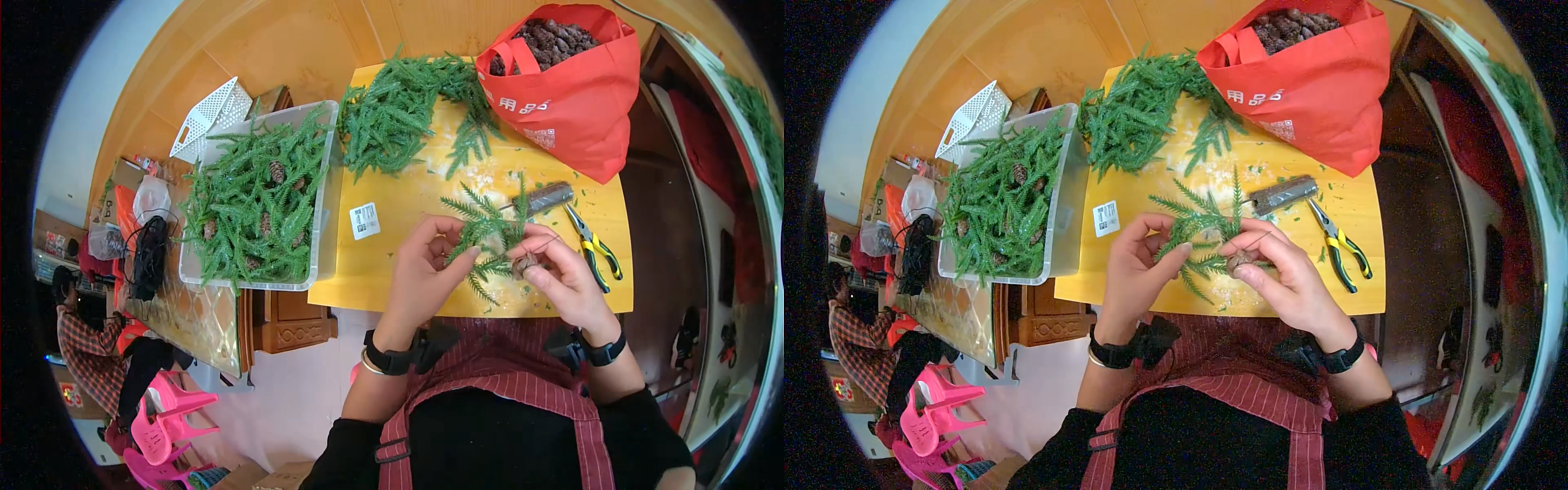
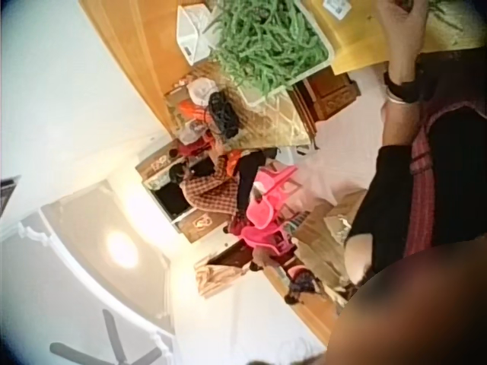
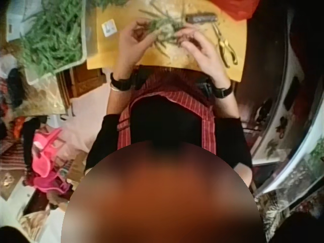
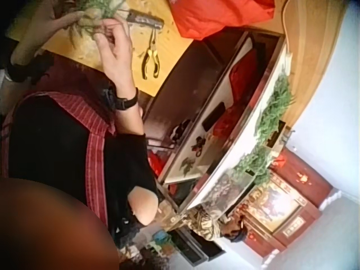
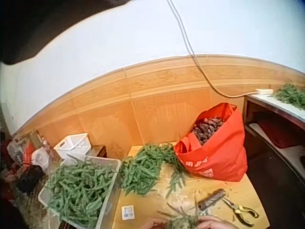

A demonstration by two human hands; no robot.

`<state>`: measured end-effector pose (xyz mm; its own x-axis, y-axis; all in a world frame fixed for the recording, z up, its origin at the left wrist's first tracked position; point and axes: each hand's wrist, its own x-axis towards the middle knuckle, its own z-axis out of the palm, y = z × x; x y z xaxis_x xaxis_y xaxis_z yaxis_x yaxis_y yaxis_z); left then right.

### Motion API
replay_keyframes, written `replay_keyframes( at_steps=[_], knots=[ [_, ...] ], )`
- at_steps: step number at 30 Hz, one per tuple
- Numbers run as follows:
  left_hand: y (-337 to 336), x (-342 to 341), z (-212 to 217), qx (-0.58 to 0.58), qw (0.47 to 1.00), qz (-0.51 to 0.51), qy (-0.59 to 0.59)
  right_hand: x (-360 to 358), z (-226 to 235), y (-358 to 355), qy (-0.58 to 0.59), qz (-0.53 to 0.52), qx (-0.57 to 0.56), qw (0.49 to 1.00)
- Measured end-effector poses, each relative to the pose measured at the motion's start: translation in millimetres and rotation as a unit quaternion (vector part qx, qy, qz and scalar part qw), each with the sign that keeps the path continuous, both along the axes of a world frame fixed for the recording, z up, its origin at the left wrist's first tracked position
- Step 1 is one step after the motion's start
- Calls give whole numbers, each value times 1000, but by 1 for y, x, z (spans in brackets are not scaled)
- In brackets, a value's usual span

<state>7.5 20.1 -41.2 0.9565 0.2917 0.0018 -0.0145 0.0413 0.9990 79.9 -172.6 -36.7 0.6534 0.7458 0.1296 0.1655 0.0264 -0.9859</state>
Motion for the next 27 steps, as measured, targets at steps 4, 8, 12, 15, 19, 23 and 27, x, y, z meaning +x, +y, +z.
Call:
replay_keyframes(
  at_steps=[4, 8, 12, 15, 19, 23, 27],
  knots=[
    [-3, -1, 6, -39, 999, -16, -10, 5, 2, 0, -72, 0, -27, 997],
    [-3, 0, 4, -60, 998, -34, -9, 3, 8, 1, -14, -31, 3, 999],
    [-2, 0, -2, -47, 998, -32, -19, 1, 6, -1, 70, -30, 29, 997],
    [-2, 0, -7, -17, 999, -25, -38, 1, 3, 0, 36, -52, 37, 997],
    [-3, 2, -3, 3, 998, -38, -44, 3, -2, -1, 17, -60, 31, 998],
    [-2, 2, -5, 49, 995, -39, -84, 3, -3, 0, 54, -57, 20, 997],
    [-11, 6, -2, -17, 994, -14, -109, 3, -3, 1, 67, -65, 29, 995]
  ],
)
